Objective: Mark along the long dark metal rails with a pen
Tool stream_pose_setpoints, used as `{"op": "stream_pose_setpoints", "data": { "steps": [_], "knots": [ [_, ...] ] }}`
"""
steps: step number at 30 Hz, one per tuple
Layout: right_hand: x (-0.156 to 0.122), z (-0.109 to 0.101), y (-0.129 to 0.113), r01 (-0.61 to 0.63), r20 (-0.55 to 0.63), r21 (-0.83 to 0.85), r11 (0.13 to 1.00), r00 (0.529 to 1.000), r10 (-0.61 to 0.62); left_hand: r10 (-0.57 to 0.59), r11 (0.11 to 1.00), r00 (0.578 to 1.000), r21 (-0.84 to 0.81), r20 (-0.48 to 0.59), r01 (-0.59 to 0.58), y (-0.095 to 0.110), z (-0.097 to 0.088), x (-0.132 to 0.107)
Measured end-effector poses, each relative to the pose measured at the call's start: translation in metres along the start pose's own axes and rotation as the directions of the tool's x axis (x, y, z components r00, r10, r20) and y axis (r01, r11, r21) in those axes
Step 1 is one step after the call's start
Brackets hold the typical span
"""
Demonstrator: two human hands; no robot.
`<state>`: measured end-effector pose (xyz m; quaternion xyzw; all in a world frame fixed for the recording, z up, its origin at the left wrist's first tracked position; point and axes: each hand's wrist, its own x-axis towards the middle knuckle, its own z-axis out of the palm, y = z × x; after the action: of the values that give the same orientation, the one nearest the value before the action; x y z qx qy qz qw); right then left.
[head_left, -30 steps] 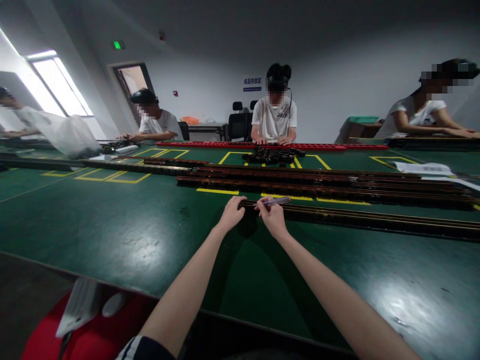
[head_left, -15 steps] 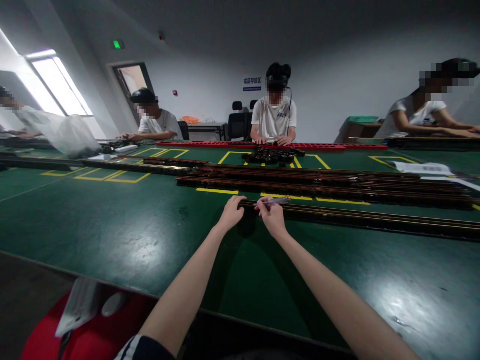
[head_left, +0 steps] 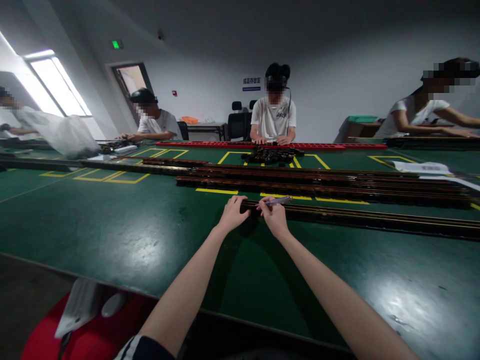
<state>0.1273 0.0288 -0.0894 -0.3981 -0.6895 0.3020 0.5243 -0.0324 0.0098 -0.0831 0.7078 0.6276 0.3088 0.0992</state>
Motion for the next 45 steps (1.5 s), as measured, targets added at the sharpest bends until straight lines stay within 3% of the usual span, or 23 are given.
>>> {"op": "stream_pose_setpoints", "data": {
  "steps": [12, 33, 45],
  "knots": [
    [0.0003, -0.0081, -0.0016, -0.003, -0.006, -0.048, 0.999, 1.000, 0.003, 0.034, 0.996, 0.999, 0.084, -0.011, -0.033, -0.0018, 0.0038, 0.0014],
    [-0.0017, -0.0046, 0.0021, -0.075, -0.181, 0.091, 0.993, 0.979, 0.090, 0.040, 0.998, 0.999, 0.052, -0.019, -0.039, -0.0020, 0.0045, 0.0001],
    [-0.0012, -0.0065, -0.0002, -0.021, -0.172, 0.006, 1.000, 0.985, 0.021, 0.026, 0.997, 1.000, 0.069, 0.004, -0.026, 0.0012, 0.0022, -0.0005]
  ]
}}
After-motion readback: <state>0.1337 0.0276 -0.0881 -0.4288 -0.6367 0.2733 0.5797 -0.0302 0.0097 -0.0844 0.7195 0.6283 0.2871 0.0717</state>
